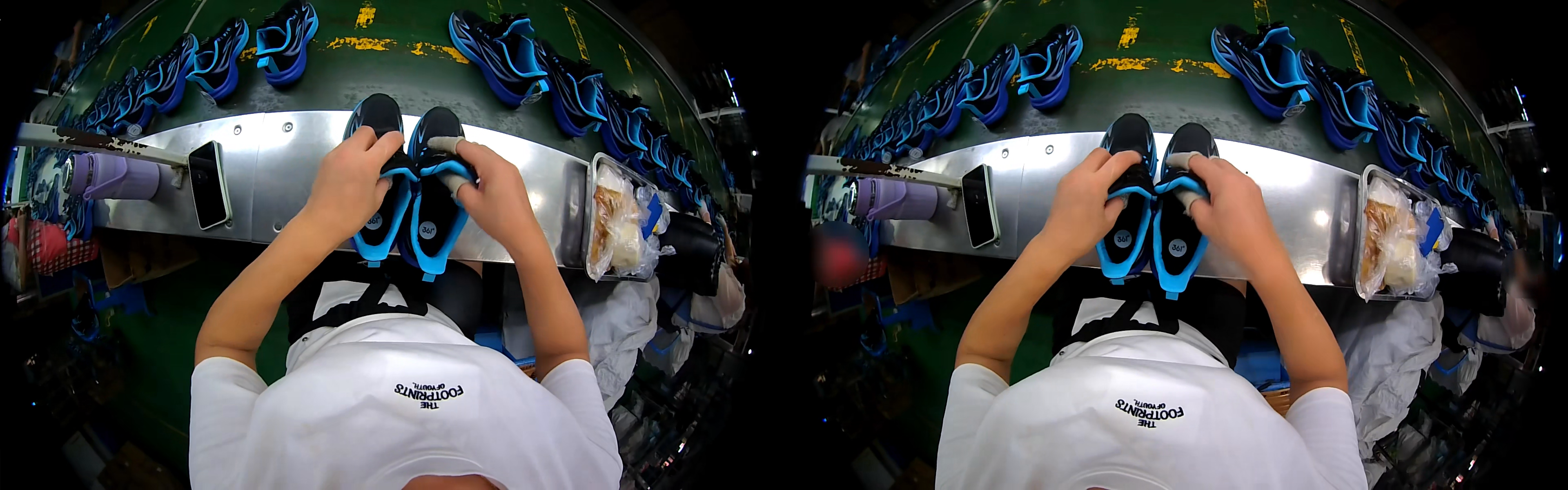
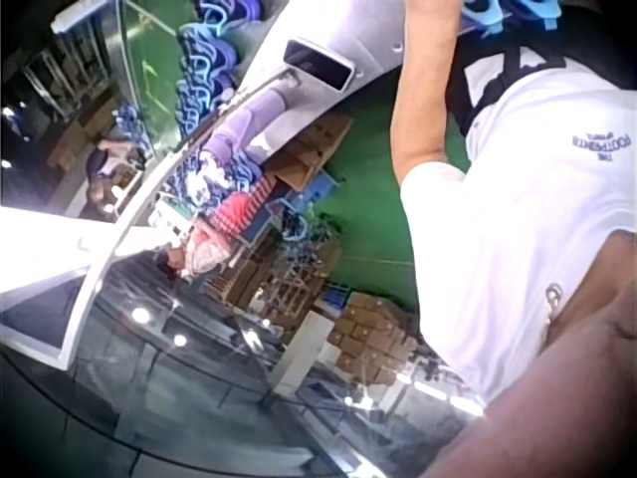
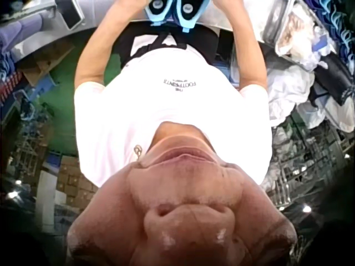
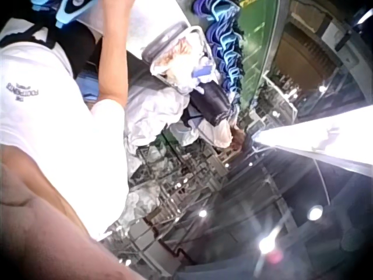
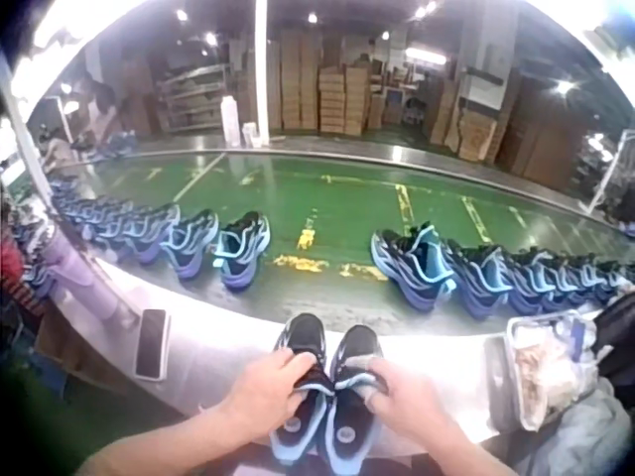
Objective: The person wipes the exterior surfaces of multiple blue and black athletic shoes using a cloth, then places each shoe back onto a conveyor belt.
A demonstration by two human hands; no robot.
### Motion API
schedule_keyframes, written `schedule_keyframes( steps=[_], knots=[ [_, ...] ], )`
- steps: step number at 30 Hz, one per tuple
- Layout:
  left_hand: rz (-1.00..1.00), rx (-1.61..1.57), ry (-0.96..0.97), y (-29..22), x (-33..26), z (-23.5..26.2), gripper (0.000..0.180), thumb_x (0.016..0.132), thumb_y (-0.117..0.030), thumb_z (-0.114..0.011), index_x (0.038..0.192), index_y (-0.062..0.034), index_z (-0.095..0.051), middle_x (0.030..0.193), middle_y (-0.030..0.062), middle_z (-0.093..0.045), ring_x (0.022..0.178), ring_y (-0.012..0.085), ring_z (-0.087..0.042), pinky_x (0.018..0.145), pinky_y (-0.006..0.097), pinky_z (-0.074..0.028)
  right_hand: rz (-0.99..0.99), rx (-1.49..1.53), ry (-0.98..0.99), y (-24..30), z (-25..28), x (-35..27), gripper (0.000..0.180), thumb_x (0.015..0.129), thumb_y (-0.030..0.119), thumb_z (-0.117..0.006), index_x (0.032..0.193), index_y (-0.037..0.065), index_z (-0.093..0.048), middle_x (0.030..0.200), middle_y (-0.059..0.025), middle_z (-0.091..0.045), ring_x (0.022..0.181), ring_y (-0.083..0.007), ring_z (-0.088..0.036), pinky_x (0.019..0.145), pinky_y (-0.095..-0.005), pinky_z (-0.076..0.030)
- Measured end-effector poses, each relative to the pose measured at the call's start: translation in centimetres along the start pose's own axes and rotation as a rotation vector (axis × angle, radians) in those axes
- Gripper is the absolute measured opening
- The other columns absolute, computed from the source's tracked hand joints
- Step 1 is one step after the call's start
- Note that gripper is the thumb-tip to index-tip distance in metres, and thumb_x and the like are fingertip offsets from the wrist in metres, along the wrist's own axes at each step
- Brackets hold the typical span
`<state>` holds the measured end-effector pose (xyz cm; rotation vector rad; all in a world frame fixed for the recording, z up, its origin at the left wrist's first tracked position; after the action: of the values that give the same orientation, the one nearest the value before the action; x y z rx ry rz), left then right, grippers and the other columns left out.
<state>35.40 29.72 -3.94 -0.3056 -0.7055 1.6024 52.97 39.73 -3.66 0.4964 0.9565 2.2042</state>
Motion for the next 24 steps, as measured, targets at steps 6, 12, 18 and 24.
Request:
schedule_keyframes(
  steps=[6, 12, 18, 24],
  knots=[
    [-0.073, -0.03, -0.008, 1.4, -1.8, -0.6, 0.046, 0.067, 0.011, -0.061, 0.106, -0.0125, -0.067, 0.106, 0.0131, -0.059, 0.098, 0.0342, -0.059, 0.081, 0.039, -0.05, 0.177, -0.181, -0.004, 1.2, -0.4, -4.0, 0.046, 0.073, -0.004, -0.067, 0.117, 0.012, -0.066, 0.119, -0.0163, -0.057, 0.096, -0.0353, -0.061, 0.08, -0.0412, -0.054],
    [-0.249, 0.501, -0.088, -0.5, -4.4, -2.7, 0.03, 0.073, -0.008, -0.065, 0.103, -0.0048, -0.065, 0.114, 0.0112, -0.056, 0.088, 0.0273, -0.051, 0.077, 0.036, -0.045, 0.322, -0.436, -0.013, 1.5, -1.8, -4.6, 0.048, 0.069, -0.006, -0.066, 0.115, 0.007, -0.065, 0.121, -0.0166, -0.057, 0.102, -0.0355, -0.058, 0.081, -0.0381, -0.056],
    [-0.098, 0.431, -0.028, -0.5, -4.0, -3.2, 0.045, 0.076, -0.007, -0.063, 0.121, -0.0028, -0.061, 0.134, 0.016, -0.053, 0.098, 0.0318, -0.052, 0.086, 0.04, -0.046, 0.382, -0.591, -0.056, 0.5, -3.6, -5.0, 0.045, 0.074, 0.001, -0.066, 0.118, 0.0, -0.062, 0.118, -0.0224, -0.054, 0.11, -0.0403, -0.055, 0.082, -0.039, -0.057],
    [0.013, 0.118, -0.082, -1.1, -4.7, -1.5, 0.053, 0.08, -0.007, -0.061, 0.132, -0.0015, -0.053, 0.145, 0.0187, -0.047, 0.096, 0.0343, -0.051, 0.091, 0.041, -0.045, 0.355, -0.447, 0.012, 2.0, -2.7, -5.4, 0.042, 0.084, 0.008, -0.066, 0.126, 0.004, -0.061, 0.134, -0.0249, -0.048, 0.115, -0.0434, -0.052, 0.094, -0.0426, -0.051]
  ],
)
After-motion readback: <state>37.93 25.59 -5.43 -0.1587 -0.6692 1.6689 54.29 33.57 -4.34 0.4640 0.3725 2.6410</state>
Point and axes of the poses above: each hand's wrist, its own x-axis towards the middle knuckle, its own z-axis out of the back of the hand, y = z × x, the point moved 2 cm from there along x, towards the middle knuckle
